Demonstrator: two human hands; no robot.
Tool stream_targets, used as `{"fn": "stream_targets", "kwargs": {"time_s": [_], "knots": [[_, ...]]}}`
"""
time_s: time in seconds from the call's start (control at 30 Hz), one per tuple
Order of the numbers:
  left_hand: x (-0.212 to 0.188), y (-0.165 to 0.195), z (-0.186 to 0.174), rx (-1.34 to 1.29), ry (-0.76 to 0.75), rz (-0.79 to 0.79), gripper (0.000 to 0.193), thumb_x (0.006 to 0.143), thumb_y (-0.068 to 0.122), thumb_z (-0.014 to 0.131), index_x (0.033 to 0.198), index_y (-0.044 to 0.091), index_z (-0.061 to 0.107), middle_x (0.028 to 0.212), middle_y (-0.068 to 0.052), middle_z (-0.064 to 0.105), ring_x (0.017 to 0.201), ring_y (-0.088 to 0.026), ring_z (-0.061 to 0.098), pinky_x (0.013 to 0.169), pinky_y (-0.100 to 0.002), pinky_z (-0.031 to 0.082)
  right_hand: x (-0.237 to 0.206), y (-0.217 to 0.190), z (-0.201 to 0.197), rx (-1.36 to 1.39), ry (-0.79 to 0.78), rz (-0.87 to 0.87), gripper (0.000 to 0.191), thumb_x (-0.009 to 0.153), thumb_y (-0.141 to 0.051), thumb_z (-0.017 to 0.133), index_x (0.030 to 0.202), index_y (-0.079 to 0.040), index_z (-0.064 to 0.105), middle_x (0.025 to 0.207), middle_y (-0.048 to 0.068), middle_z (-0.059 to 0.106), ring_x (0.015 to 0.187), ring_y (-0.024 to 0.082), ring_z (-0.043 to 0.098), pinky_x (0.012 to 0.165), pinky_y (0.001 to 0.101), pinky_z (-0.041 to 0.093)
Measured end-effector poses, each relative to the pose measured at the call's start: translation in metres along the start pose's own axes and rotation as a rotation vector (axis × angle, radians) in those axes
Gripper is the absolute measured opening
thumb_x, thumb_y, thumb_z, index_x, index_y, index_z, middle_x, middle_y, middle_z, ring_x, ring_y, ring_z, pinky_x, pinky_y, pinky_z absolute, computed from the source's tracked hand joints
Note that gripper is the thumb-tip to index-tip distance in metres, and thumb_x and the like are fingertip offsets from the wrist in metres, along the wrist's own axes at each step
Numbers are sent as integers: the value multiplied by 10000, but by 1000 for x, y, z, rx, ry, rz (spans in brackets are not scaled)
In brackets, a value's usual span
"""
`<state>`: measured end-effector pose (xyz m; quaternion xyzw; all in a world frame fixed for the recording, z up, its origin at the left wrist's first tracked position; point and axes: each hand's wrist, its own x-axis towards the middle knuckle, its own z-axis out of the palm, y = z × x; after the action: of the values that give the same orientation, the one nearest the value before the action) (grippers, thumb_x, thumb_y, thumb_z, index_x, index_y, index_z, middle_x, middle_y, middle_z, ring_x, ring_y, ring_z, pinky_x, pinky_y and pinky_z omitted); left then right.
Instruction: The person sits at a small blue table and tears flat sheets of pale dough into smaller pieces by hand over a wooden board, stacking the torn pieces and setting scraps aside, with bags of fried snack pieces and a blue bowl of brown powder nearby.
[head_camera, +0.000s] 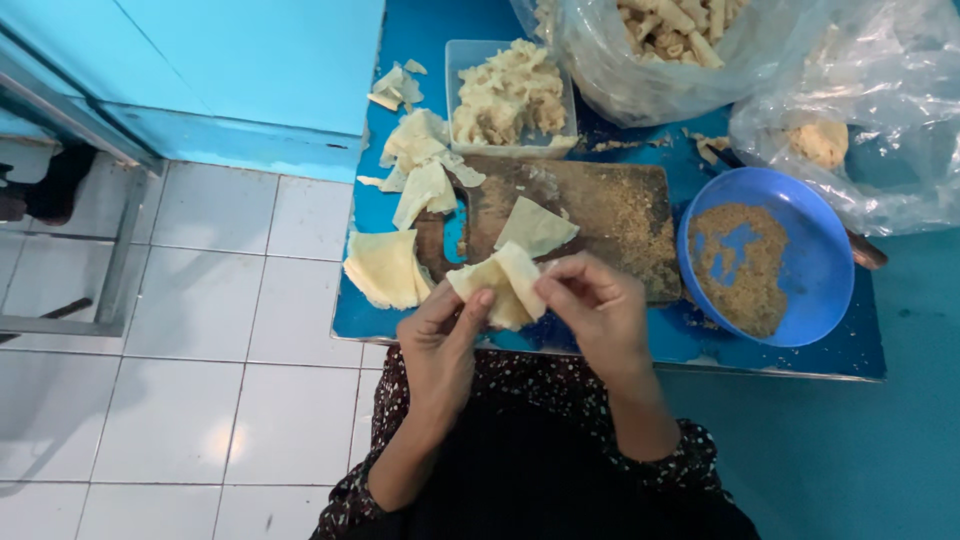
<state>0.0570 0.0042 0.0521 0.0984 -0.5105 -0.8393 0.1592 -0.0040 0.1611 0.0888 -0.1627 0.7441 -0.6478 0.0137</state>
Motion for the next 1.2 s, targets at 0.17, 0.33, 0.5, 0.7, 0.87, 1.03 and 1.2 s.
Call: {"fn": "stream_targets", "kwargs": {"time_s": [0.17,0.33,0.5,0.7,0.87,1.03,1.2], "knots": [[-3,-4,3,168,-10,170,148,1006,22,704,1125,-60,735,994,-35,656,863,-68,613,732,-214,500,-9,-6,10,-91,-15,-148,274,838,-14,796,1090,-27,690,1120,83,731,998,150,714,857,277,593],[2,-12,2,-53,-33,-54,184,982,11,687,1154,-45,724,945,-33,715,802,-76,650,709,-212,530,-7,-33,20,-579,17,-507,274,830,-24,847,1077,-44,732,1182,93,735,1029,251,736,867,318,589],[-1,-10,-6,-33,-104,78,155,989,-13,715,1133,-70,729,1028,-25,680,911,-63,615,788,-202,490,-10,-48,24,-626,-41,-539,360,809,-13,826,1158,-25,741,1242,137,707,1049,286,707,868,349,587],[-5,-3,3,40,-105,99,178,976,12,673,1128,-70,712,1038,-12,687,913,-66,626,791,-210,504,-15,-46,13,-540,-15,-474,376,774,-33,865,1124,-34,729,1216,125,719,1061,266,721,876,338,592],[-12,0,8,270,-153,189,165,1031,49,636,1110,-75,710,924,-6,656,838,-59,596,744,-211,488,-23,-26,-3,-507,54,-406,243,853,-8,823,1081,-28,740,1098,114,754,986,222,761,839,310,606],[-20,-4,14,164,-142,113,196,1052,92,608,1103,-72,703,924,5,640,822,-47,555,715,-211,460,-21,11,-27,-5,57,51,139,954,0,720,1085,33,754,938,129,765,822,179,716,743,304,600],[-17,-4,1,95,29,-32,237,1072,155,637,1037,-56,740,840,-1,667,754,-56,571,684,-225,481,0,20,-61,667,109,235,113,954,-14,674,1056,17,710,931,123,763,809,201,741,716,333,614]]}}
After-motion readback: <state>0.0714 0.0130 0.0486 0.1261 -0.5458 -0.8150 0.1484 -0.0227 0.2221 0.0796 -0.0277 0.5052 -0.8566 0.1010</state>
